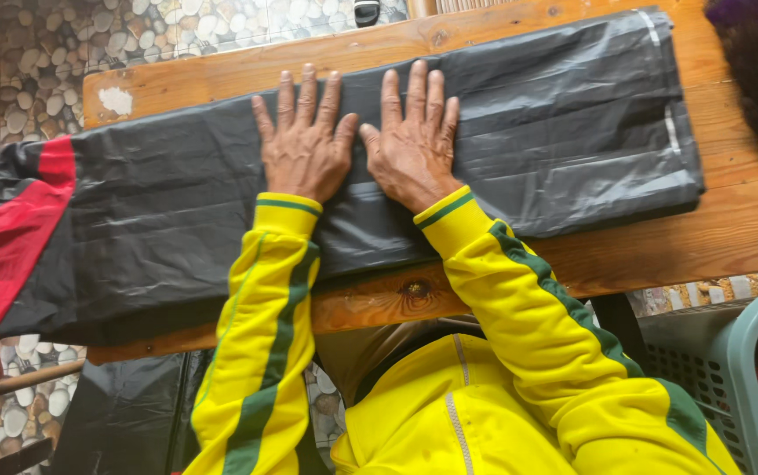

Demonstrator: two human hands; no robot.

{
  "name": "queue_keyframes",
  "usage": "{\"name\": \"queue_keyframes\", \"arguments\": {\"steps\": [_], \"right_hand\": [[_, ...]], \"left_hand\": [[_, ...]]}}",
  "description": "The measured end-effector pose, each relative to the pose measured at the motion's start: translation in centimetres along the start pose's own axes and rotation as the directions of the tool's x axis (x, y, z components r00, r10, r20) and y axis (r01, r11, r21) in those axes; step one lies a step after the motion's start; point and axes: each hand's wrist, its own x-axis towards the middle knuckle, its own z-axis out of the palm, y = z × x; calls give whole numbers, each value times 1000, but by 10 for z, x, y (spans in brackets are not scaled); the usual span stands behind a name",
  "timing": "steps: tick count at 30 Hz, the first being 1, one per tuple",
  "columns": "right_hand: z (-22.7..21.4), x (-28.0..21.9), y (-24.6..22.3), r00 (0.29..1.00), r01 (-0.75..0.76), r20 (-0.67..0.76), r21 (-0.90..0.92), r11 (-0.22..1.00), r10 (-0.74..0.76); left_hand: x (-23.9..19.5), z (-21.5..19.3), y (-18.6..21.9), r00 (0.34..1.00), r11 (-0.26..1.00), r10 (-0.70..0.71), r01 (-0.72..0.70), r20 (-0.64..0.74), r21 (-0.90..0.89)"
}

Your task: The person cleans a small black bag with a feather duster, then places it in a basket. They then unfold a large black bag on the table, smooth it out, and clean it with the feather duster before folding it back up.

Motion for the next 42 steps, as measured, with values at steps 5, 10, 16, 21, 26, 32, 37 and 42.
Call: {"name": "queue_keyframes", "arguments": {"steps": [5,10,16,21,26,32,37,42], "right_hand": [[-18,2,-4,992,124,20,-31,992,-124],[-2,-2,-17,994,96,-37,-80,992,-100],[-4,1,-12,996,91,-9,-51,995,-92],[-12,11,3,989,149,30,-67,987,-147],[-39,24,40,958,136,255,6,991,-133],[-64,42,140,972,-11,234,-106,994,36],[-63,44,169,991,11,132,-9,1000,-10],[-86,41,158,983,-31,181,20,999,27]], "left_hand": [[-7,-23,-39,994,1000,10,-11,108,5],[-3,-29,-10,994,999,-47,47,103,6],[-1,-12,25,972,973,-196,210,130,-102],[-3,-6,25,989,988,-148,149,28,-35],[-5,-9,28,989,990,-143,143,33,-15],[-3,-16,30,979,982,-179,184,96,-42],[-5,-5,27,986,986,-165,166,7,-15],[-3,2,25,986,987,-161,162,-41,14]]}}
